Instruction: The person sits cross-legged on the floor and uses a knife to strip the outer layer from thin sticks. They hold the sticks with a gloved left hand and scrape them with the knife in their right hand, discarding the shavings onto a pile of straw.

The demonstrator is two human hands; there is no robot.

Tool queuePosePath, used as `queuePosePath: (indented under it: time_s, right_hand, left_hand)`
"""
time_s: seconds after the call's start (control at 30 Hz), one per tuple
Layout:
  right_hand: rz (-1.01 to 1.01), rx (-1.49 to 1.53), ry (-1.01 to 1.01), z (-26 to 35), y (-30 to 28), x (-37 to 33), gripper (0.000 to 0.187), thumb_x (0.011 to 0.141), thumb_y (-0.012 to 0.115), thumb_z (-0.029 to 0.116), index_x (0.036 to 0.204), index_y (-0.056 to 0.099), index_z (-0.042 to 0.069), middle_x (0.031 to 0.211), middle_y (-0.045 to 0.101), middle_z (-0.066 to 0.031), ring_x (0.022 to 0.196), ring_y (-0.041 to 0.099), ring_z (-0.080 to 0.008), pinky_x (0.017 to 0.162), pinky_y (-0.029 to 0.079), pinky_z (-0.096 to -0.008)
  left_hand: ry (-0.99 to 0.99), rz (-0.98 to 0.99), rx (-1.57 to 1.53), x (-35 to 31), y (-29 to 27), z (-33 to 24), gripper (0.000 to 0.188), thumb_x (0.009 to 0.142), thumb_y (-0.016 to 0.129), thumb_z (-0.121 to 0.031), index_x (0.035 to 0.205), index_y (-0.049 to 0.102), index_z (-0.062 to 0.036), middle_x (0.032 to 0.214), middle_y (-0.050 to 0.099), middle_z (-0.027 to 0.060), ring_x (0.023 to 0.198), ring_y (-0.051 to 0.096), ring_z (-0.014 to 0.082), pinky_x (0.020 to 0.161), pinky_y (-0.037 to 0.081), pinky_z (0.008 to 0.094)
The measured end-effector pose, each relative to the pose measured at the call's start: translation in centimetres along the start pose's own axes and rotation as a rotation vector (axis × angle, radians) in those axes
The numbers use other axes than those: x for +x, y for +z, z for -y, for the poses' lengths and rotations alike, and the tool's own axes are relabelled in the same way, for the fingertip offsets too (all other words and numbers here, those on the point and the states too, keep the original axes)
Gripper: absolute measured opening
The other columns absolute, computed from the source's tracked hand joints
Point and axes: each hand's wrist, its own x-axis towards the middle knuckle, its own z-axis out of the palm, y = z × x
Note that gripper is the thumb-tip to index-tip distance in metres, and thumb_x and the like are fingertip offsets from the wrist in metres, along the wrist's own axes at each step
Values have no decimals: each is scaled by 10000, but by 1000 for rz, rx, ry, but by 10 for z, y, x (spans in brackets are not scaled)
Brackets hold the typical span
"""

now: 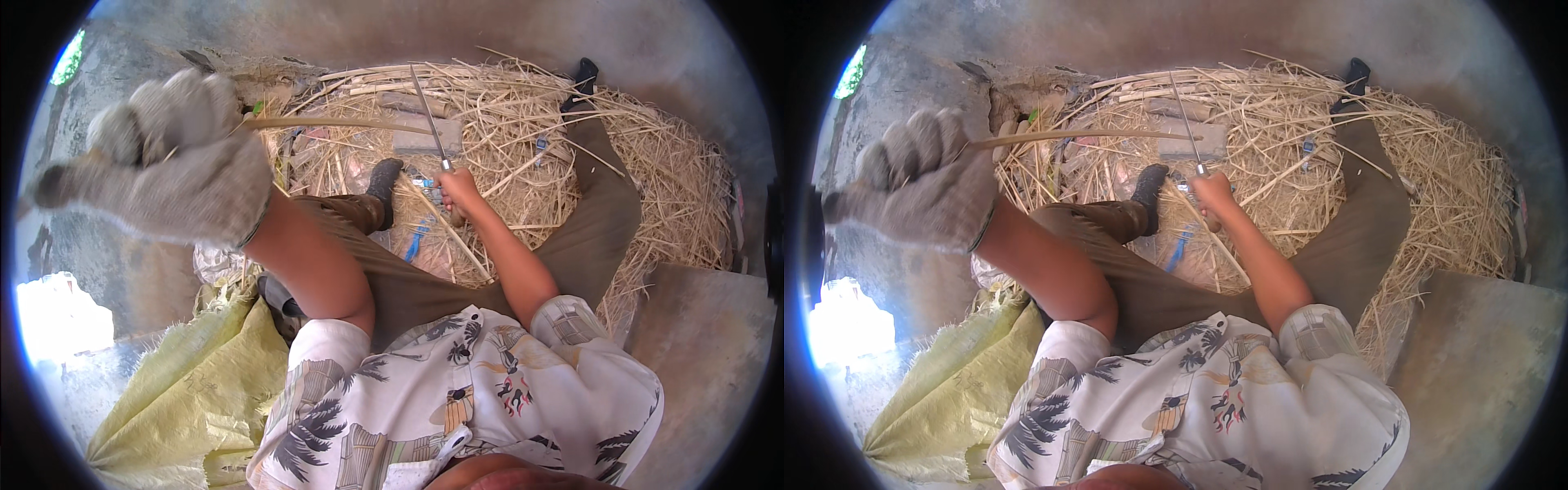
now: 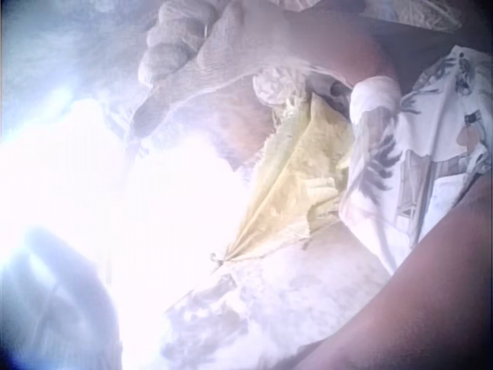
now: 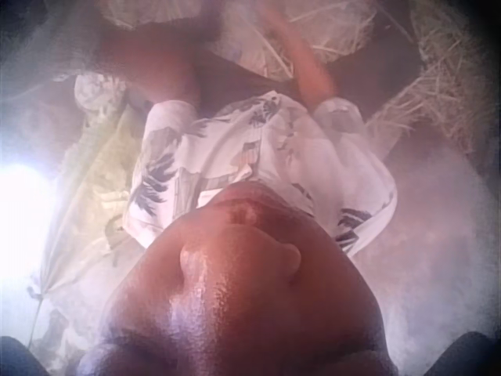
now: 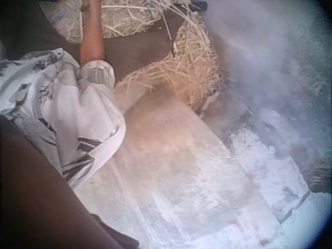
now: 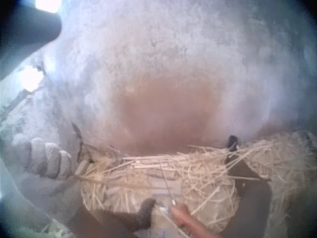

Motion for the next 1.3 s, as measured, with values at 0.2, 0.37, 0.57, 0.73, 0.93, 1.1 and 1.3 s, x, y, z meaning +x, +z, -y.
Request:
queuePosePath:
  time_s: [0.2, 0.37, 0.57, 0.73, 0.93, 1.1, 1.3]
  right_hand:
    - [95, -255, -332, 32, 22, -42, 252, 797, 662, 188, 647, 584, 1, 549, 550, -67, 443, 518, -185, 444, 413, -369]
    - [-107, -590, -703, 40, 38, -71, 235, 793, 649, 214, 750, 667, -16, 653, 649, -217, 621, 653, -376, 618, 504, -459]
    - [-486, -335, -159, -38, -46, 30, 245, 763, 642, 162, 755, 660, -82, 611, 632, -235, 567, 658, -333, 543, 511, -453]
    - [-325, -13, -202, 3, -31, 16, 248, 770, 644, 146, 616, 541, -20, 523, 524, -99, 390, 507, -188, 339, 373, -351]
    - [-314, 92, -120, 8, -30, 4, 167, 761, 659, 109, 670, 547, 25, 532, 470, -36, 388, 448, -142, 351, 362, -321]
    - [-217, 242, -156, 24, -32, 2, 184, 782, 679, 101, 706, 516, 60, 523, 426, 9, 386, 422, -97, 345, 340, -295]
    - [253, 244, -300, 87, -17, -65, 271, 868, 762, 228, 770, 581, 52, 517, 426, 46, 376, 381, -53, 358, 327, -240]
  left_hand:
    - [65, -199, 153, -7, -1, -5, 755, 869, 377, -852, 495, 392, -197, 486, 320, -51, 437, 235, 101, 448, 173, 293]
    - [370, -343, 389, -34, 20, -27, 532, 943, 573, -549, 559, 470, -196, 484, 349, -63, 419, 260, 105, 422, 203, 300]
    - [478, -57, 174, -110, 35, -156, 400, 989, 575, -341, 626, 531, -178, 521, 514, -61, 410, 458, 57, 432, 353, 244]
    - [511, -95, 400, -106, 12, -165, 512, 982, 536, -513, 580, 482, -200, 504, 481, -70, 408, 403, 56, 424, 312, 265]
    - [236, -24, 155, -52, -8, -106, 619, 905, 543, -703, 559, 505, -191, 508, 457, -47, 420, 349, 73, 419, 256, 276]
    - [77, -107, 78, -15, -15, -37, 645, 859, 597, -728, 555, 518, -164, 505, 432, -31, 418, 348, 93, 394, 261, 242]
    - [-294, 170, -259, 3, -26, 7, 644, 851, 605, -728, 558, 494, -165, 503, 420, -43, 412, 331, 97, 390, 259, 245]
